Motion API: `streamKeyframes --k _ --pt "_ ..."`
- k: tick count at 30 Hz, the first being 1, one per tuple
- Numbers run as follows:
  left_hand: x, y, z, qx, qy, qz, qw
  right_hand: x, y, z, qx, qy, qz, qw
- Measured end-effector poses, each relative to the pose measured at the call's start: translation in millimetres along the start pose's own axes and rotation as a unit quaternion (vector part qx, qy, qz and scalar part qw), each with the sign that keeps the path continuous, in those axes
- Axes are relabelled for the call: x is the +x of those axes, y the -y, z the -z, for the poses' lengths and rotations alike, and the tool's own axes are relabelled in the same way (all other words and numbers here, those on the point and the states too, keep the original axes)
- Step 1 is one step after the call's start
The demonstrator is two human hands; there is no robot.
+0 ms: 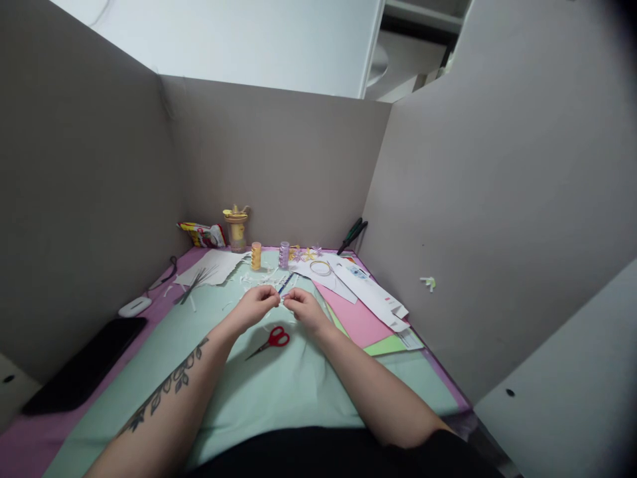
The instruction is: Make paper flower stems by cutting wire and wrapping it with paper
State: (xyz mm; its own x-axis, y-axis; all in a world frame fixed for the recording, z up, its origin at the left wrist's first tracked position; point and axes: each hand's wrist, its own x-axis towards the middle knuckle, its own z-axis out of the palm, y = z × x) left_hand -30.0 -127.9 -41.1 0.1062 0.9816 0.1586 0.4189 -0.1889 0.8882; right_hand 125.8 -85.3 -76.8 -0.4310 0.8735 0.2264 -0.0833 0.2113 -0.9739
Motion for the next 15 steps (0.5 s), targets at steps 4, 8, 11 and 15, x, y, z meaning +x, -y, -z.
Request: streamKeyframes --k 4,8,11,15 --pt "1 0 1 -0.005 0.005 -0.001 1.000 1 0 2 0.008 0.017 0.001 1.000" --pt "-1 -3 2 0.015 0.042 -0.005 0.999 2 -2 3 0.022 0.035 0.002 0.999" --pt "-4 -6 4 0.041 0.089 -0.017 0.995 3 -3 6 0.044 0.076 -0.024 0.996" --pt "-6 -6 3 0.099 0.123 -0.034 0.987 4 -5 12 -0.009 0.120 -0.042 0.992"
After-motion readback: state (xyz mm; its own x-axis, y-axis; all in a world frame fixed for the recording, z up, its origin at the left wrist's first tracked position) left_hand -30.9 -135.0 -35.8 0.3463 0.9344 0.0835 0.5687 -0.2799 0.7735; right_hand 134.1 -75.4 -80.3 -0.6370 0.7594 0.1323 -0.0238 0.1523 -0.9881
